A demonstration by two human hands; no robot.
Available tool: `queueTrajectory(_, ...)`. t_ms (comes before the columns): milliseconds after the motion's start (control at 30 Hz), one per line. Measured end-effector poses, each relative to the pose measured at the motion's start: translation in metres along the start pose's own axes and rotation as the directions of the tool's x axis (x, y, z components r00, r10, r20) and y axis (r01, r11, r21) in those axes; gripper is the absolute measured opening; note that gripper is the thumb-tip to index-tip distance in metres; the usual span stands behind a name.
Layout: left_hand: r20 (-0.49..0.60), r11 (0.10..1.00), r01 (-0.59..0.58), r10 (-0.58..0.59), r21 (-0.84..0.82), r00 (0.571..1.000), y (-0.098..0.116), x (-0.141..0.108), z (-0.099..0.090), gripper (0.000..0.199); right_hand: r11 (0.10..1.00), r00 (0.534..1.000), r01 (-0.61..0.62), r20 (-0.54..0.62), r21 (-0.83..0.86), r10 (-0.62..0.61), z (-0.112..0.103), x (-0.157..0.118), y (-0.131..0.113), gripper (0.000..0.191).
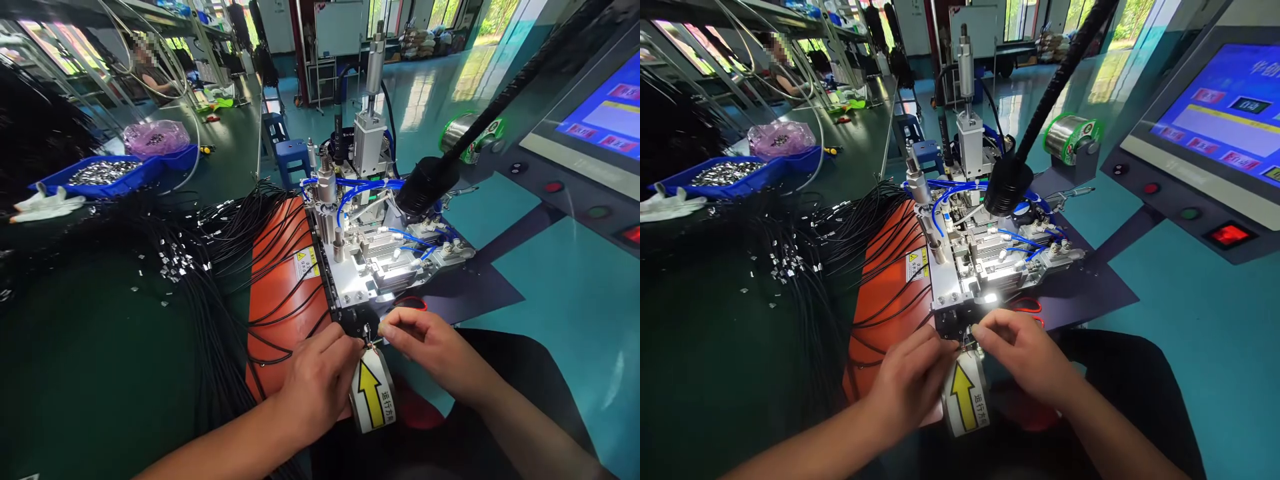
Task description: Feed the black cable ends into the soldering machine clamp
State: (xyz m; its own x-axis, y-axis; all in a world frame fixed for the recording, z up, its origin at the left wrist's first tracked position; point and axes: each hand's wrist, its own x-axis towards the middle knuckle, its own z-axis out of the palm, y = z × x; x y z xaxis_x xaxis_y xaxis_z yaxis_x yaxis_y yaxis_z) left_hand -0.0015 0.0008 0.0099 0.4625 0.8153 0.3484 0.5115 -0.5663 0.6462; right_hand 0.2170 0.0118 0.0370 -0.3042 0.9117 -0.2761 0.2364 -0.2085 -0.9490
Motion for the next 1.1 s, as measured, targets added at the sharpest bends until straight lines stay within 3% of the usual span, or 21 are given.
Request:
queueTrajectory(233,0.023,1.000,-0.008,0.007,0.010,1.000,0.000,-0.001,0.000,0.017,0.993,1.000,0.002,0.013,-0.120,-0.001,0.005,0.002,0.002,0.031)
queueTrajectory(500,0.004,0.997,-0.011,0.011,0.072,1.000,0.001,-0.001,0.001,0.017,0.991,0.998,0.059,-0.009,-0.120,-0.061,0.009,0.003,0.007,0.029)
queueTrajectory(667,-0.074,0.996,-0.058,0.064,0.073,0.995,-0.002,0.001,0.002,0.013,0.987,0.989,0.105,-0.088,-0.122,-0.117,0.013,0.006,0.017,0.030)
queueTrajectory(833,-0.043,0.996,-0.034,0.038,0.086,0.998,-0.006,-0.003,0.002,0.027,0.989,0.981,0.065,-0.174,-0.130,-0.087,0.020,0.012,0.025,0.031)
queueTrajectory(1100,-0.014,0.992,0.006,-0.005,0.126,1.000,-0.009,-0.004,0.003,0.025,0.994,0.969,0.048,-0.238,-0.098,-0.070,0.028,0.017,0.032,0.028)
